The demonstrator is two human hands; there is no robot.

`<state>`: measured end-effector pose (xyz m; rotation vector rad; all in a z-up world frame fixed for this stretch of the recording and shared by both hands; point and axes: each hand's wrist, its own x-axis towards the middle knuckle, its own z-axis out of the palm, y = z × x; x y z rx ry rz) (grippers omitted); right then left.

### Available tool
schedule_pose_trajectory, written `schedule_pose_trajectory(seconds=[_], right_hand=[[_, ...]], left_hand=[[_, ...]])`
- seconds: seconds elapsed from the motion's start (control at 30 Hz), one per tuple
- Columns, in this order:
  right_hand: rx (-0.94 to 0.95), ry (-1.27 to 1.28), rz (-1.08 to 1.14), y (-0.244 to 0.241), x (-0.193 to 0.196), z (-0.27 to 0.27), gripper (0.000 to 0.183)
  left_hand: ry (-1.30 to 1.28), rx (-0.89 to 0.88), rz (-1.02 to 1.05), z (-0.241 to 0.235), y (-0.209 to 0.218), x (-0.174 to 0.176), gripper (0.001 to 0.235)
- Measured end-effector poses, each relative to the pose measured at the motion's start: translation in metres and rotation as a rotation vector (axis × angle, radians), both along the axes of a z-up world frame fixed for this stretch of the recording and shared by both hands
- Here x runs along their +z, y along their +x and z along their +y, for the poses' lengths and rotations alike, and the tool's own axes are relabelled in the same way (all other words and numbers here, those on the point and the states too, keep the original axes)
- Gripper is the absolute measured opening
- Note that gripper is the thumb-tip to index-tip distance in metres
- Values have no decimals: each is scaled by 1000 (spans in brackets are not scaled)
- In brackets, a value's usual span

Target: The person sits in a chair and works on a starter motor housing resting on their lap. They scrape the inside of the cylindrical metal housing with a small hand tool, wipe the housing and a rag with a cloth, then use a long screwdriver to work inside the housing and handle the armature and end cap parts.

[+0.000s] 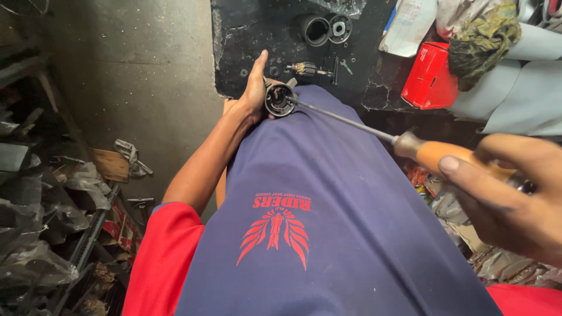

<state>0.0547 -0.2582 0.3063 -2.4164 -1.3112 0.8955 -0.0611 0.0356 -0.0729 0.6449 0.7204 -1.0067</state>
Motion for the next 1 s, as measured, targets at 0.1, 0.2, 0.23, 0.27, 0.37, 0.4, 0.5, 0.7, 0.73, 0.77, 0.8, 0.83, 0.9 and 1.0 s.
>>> schedule_pose_trajectory(seconds=[0.1, 0.2, 0.23, 0.27, 0.37, 0.4, 0.5, 0.7, 0.73, 0.77, 0.8, 0.83, 0.9, 1.0], right_hand=[[-88, 14, 94, 1, 6, 22, 64], [-36, 166, 4, 10, 9, 48, 72], [9, 162, -37, 13, 9, 53, 81], [8, 162, -35, 4, 3, 22, 81], [-38, -64, -18, -12, -8, -27, 77], [-2, -4, -49, -8, -6, -16, 65], [-5, 76, -72, -9, -4, 4, 55], [-138, 143, -18, -13, -10, -8, 62], [-117, 118, 7, -12, -12, -20, 66], [-116, 118, 8, -10, -14, -31, 66], [-88, 80, 45, -8, -15, -43, 74], [-60, 44, 83, -7, -16, -54, 82], [-53, 97, -13, -3, -10, -17, 70], [-114, 21, -87, -8, -8, -10, 60]], left_hand=[[7, -15, 2, 0, 0, -1, 113], [19, -18, 15, -1, -1, -2, 112], [49, -20, 33, -1, -1, -2, 110], [48, -21, 35, -1, -2, -2, 110], [46, -7, 36, -1, -2, -3, 108], [61, -7, 30, -2, -3, -5, 108], [65, -11, 35, -2, -2, -4, 109], [27, -38, -3, -1, -1, -3, 112], [36, -44, -4, -1, -1, -2, 113], [36, -43, -3, -1, -2, -2, 113], [27, -34, 5, -1, -2, -2, 112], [17, -26, 12, -1, -2, -2, 111], [40, -19, 22, -1, -1, 1, 108], [65, -9, 33, 0, -1, 1, 105]])
